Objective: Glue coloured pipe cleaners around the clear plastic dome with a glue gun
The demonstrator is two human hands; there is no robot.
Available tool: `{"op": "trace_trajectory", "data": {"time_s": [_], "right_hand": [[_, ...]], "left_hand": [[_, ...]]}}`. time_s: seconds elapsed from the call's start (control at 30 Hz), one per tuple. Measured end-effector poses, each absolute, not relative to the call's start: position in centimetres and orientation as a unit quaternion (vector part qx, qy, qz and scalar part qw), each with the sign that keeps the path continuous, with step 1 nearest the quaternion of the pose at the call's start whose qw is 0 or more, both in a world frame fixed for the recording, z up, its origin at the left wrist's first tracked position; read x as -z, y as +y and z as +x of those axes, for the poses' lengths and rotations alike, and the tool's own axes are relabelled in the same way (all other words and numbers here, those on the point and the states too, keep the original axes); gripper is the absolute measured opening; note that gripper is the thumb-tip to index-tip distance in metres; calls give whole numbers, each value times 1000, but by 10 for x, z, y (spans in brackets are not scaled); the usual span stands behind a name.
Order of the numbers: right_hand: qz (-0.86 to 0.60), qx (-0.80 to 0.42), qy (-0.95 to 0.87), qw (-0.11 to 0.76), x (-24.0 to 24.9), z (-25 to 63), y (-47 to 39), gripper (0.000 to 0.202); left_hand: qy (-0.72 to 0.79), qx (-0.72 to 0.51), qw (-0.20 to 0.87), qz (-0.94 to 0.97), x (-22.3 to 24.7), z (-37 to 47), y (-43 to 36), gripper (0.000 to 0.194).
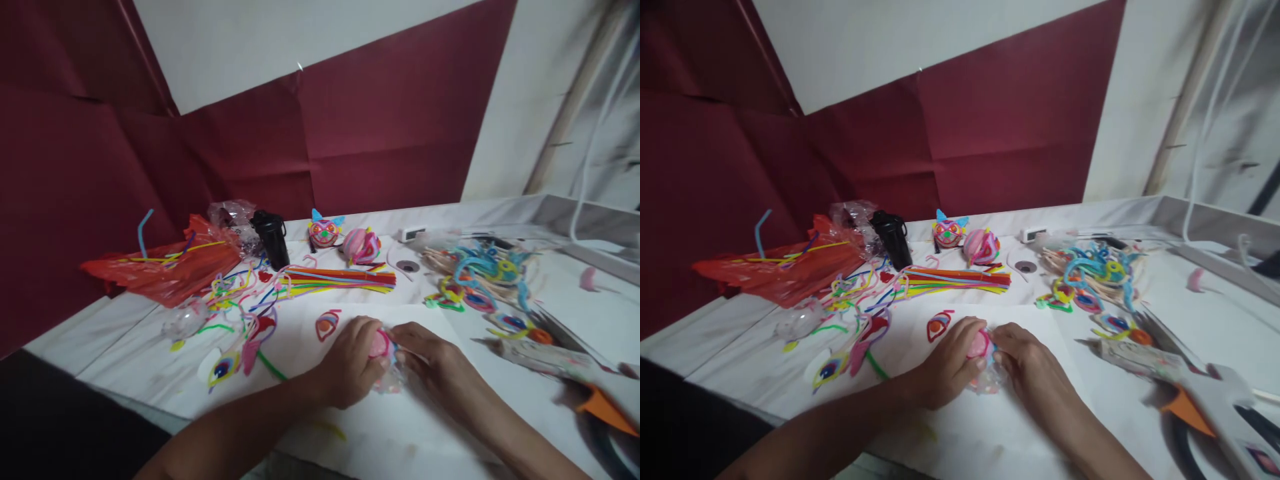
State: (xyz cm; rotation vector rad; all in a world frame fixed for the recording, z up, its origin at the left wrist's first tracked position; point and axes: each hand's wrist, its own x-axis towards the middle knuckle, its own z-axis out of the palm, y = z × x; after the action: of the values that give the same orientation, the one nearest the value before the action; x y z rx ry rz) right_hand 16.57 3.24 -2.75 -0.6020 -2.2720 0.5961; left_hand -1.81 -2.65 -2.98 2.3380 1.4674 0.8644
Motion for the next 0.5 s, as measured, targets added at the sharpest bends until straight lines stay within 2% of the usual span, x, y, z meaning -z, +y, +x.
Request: {"op": "trace_trajectory", "data": {"time_s": [0.2,0.5], "right_hand": [[-249,-238,-864,367,38,166,32,29],[-222,-165,-888,368,38,168,39,29]], "left_hand": [[497,-287,82,815,31,-18,-27,50],[477,-290,80,826,30,-18,-26,51]]}}
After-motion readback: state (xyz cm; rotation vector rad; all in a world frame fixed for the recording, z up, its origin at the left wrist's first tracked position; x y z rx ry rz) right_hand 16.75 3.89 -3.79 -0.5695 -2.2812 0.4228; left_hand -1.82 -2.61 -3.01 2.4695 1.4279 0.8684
